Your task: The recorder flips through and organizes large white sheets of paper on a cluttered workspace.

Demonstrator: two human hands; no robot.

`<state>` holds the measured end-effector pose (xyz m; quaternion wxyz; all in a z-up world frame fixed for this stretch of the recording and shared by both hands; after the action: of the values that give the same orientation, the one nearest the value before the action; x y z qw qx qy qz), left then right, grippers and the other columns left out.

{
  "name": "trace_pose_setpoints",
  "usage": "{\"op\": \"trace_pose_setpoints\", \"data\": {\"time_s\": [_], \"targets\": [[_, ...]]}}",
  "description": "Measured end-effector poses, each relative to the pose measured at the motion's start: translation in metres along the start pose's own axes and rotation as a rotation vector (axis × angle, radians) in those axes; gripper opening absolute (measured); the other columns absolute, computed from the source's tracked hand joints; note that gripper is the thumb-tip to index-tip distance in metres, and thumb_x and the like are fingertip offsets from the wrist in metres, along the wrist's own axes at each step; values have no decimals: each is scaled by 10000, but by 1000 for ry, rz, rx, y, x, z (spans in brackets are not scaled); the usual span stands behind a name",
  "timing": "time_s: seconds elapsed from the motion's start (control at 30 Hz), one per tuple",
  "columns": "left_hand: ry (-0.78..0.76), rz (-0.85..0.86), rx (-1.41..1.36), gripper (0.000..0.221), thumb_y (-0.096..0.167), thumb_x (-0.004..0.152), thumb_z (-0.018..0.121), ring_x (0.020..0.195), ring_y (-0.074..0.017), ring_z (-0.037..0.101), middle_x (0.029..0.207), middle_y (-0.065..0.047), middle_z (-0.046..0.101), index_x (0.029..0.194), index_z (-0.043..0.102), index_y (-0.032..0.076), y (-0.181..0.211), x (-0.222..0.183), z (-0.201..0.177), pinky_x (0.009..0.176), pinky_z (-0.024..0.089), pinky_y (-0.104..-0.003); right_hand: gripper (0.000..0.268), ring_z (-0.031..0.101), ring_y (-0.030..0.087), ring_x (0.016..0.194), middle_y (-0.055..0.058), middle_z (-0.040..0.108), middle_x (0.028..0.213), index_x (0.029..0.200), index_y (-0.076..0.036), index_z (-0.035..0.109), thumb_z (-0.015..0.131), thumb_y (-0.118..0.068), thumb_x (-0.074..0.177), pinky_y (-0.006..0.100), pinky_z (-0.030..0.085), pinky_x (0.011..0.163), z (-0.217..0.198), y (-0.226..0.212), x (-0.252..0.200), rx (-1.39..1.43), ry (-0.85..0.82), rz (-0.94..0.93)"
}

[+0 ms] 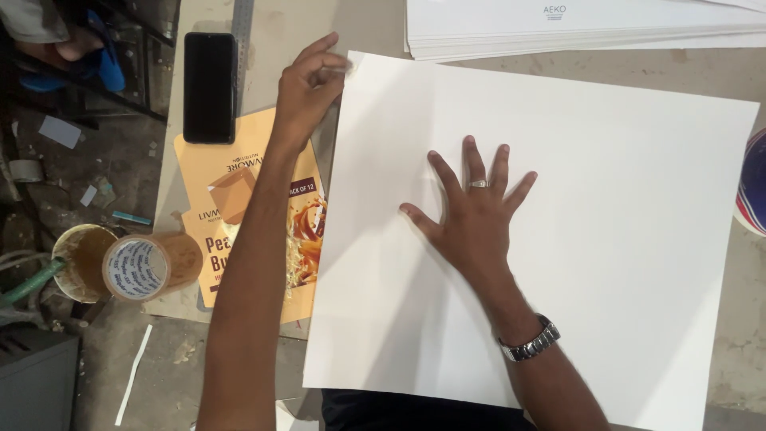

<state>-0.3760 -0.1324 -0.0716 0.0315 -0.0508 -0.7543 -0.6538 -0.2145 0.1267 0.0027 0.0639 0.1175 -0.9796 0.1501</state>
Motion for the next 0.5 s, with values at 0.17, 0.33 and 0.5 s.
{"op": "trace_pose_setpoints", "data": {"time_s": [0.17, 0.33, 0.5], "targets": [[-24, -5, -151, 313, -131, 872, 632, 921, -97, 689, 1631, -175, 448, 1147, 733, -22, 4, -5, -5, 822, 625, -254, 822, 146, 555, 1504, 187, 331, 1632, 1470, -230, 572, 743, -702, 819, 877, 50, 1063, 1, 1, 2, -1, -4, 5], [-42, -24, -165, 275, -47, 942, 642, 1034, -124, 751, 1614, -164, 395, 1203, 702, 12, 34, 3, 0, 796, 630, -239, 812, 144, 551, 1509, 192, 339, 1643, 1487, -228, 565, 739, -685, 838, 872, 45, 1066, 2, 1, -1, 9, -4, -2], [-35, -37, -117, 255, -46, 933, 648, 906, -131, 713, 1626, -171, 424, 1172, 732, -10, 12, 15, 2, 728, 584, -232, 814, 143, 551, 1509, 198, 336, 1638, 1485, -227, 561, 742, -682, 835, 872, 40, 1065, -1, 1, 1, 7, -5, 3]]}}
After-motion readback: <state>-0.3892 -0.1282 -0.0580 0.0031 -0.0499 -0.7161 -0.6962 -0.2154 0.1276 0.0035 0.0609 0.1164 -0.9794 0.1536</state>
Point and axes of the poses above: each hand's wrist, its own x-axis towards the middle knuckle, its own z-axis out of the palm, y = z × x, the point moved 7 cm from there along x, towards the middle knuckle
